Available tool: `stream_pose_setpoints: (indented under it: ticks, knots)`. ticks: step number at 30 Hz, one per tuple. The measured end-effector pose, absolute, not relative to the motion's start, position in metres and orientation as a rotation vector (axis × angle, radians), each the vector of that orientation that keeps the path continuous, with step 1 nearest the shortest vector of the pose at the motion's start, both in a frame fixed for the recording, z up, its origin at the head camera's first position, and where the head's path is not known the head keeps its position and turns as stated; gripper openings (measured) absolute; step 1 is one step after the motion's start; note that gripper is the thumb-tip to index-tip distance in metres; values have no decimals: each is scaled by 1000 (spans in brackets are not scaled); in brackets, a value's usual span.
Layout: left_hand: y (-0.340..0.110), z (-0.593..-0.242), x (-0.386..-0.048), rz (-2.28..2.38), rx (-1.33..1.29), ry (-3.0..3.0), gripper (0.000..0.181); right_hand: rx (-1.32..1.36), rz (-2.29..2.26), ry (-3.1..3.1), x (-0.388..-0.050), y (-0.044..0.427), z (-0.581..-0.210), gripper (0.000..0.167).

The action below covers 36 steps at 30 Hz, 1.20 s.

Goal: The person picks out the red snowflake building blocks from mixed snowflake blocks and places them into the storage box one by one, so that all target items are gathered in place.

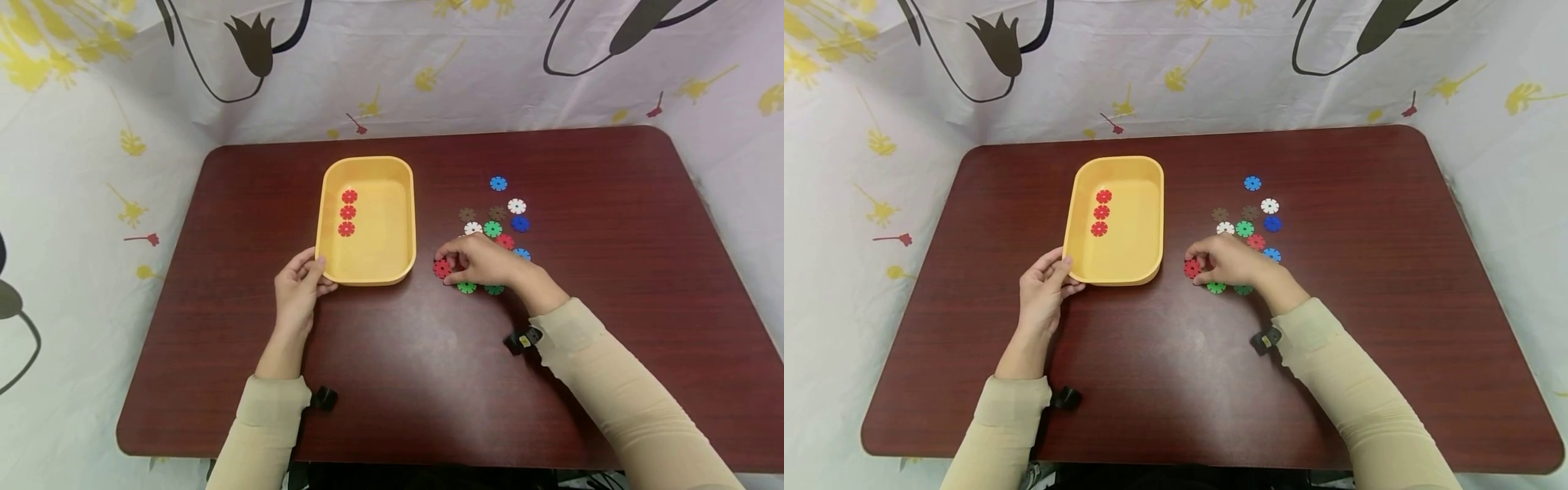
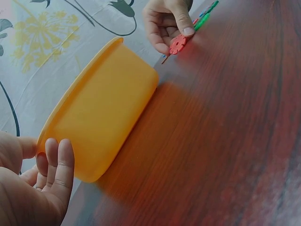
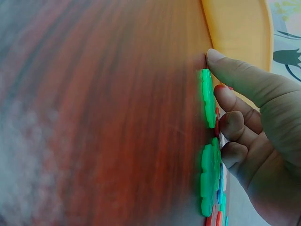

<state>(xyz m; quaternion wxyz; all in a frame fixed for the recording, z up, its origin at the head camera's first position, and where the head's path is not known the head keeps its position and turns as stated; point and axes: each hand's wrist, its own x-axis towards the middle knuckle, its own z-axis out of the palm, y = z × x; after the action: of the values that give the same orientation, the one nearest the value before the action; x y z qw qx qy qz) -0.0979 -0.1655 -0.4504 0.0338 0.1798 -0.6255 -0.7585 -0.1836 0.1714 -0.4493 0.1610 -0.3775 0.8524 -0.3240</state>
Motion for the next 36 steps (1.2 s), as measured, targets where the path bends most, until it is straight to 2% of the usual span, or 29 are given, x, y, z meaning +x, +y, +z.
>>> stream_pose_setpoints:
  ticks: [11,20,36]
  knots:
    - [-166,-450,-97,-2328,559,-1927,33,-1067,-971,2476,-183,172,-450,25]
    - [-165,-449,-97,-2335,548,-1928,32,-971,-1077,2589,-186,176,-447,28]
    - [-164,-449,-98,-2343,556,-1909,33,-968,-1314,2824,-200,173,-438,30]
